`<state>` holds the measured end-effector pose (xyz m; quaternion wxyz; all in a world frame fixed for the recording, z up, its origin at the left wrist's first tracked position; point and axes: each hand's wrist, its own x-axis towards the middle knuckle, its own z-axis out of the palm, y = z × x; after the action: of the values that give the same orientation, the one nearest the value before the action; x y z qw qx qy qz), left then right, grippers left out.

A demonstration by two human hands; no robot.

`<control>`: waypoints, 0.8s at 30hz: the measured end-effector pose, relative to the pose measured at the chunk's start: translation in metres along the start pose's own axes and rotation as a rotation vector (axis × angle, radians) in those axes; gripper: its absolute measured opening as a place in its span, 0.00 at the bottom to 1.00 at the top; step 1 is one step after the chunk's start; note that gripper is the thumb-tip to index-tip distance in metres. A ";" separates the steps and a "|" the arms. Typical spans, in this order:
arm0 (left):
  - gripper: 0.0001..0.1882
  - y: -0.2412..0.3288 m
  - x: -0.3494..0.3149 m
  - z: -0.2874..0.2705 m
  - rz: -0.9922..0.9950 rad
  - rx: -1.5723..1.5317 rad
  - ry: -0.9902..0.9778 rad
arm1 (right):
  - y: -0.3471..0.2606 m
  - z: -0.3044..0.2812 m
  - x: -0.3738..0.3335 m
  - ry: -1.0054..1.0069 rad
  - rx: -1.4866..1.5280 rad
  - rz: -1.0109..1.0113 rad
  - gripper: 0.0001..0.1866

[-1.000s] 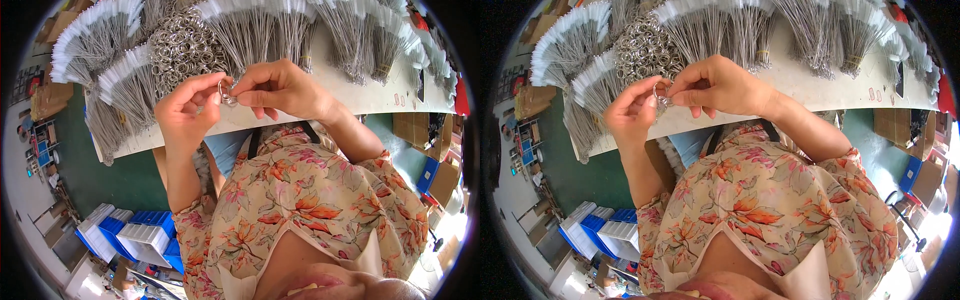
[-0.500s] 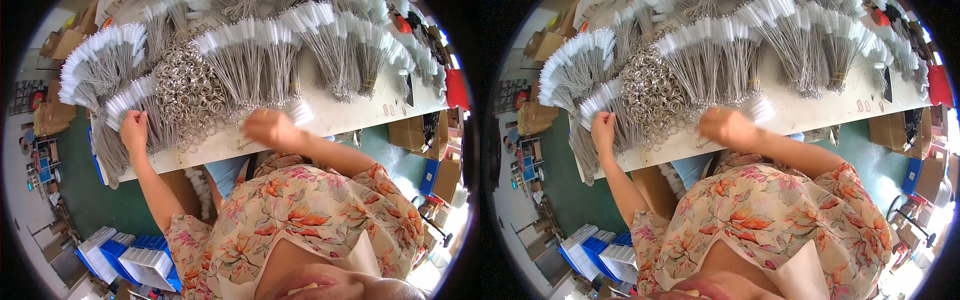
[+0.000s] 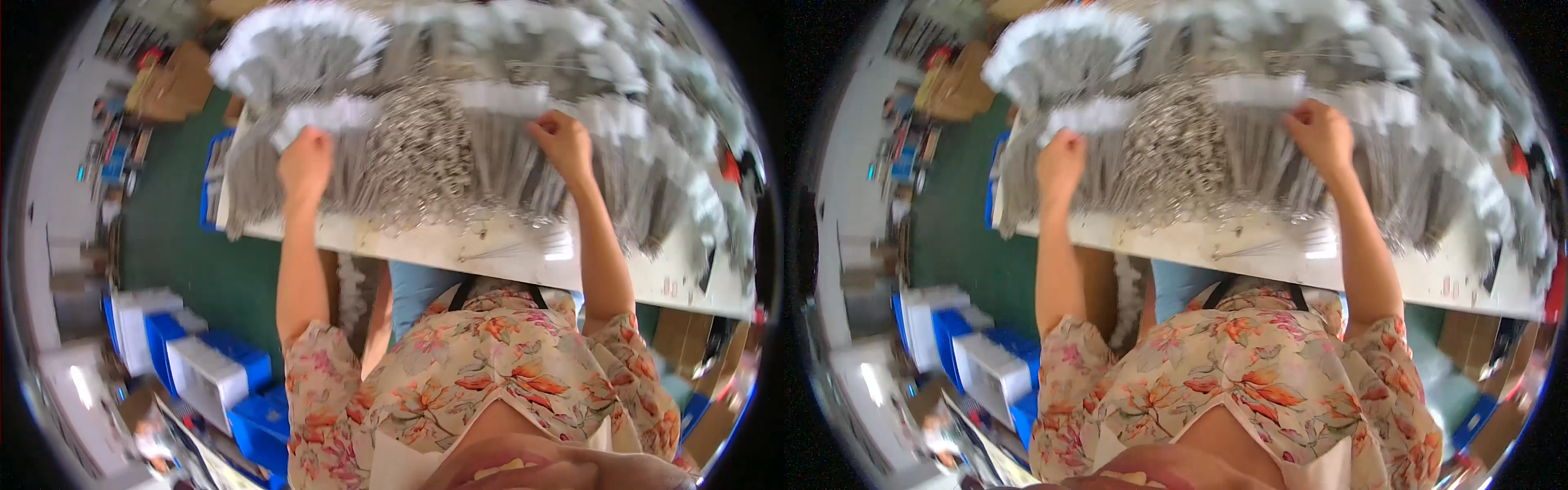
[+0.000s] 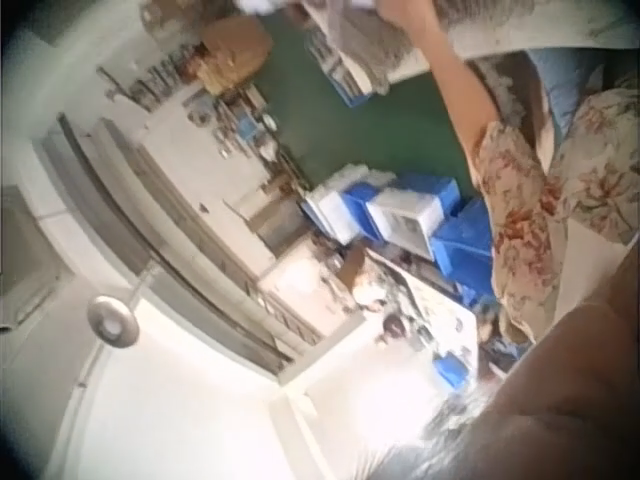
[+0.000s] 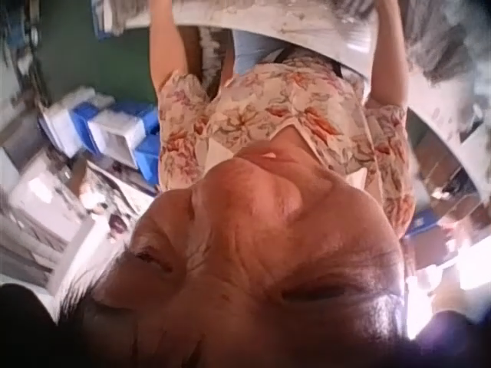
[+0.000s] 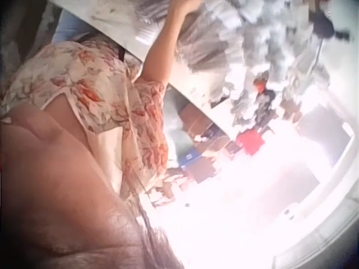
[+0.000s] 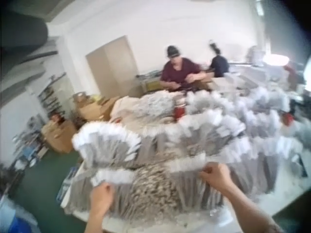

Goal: Attach metal rings to the handle loop of small white cleaning brushes.

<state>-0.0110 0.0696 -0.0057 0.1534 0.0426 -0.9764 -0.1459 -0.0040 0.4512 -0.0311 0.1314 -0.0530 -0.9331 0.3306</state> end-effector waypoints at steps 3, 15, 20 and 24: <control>0.07 -0.041 0.013 -0.012 -0.022 -0.351 -0.168 | -0.001 0.004 0.004 -0.047 0.133 0.031 0.13; 0.17 -0.269 0.048 -0.014 0.005 0.445 -0.113 | 0.052 -0.147 -0.017 0.398 0.399 0.155 0.14; 0.15 -0.264 0.045 -0.015 -0.170 -0.039 -0.114 | 0.095 -0.149 -0.040 0.234 -0.269 0.367 0.15; 0.15 -0.243 0.048 -0.023 -0.115 0.015 -0.107 | 0.100 -0.134 -0.045 0.133 -0.226 0.345 0.15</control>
<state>-0.0400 -0.1745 -0.0438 0.0922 0.0920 -0.9802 -0.1492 0.0780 0.6009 -0.0034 0.1275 -0.2479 -0.9306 0.2372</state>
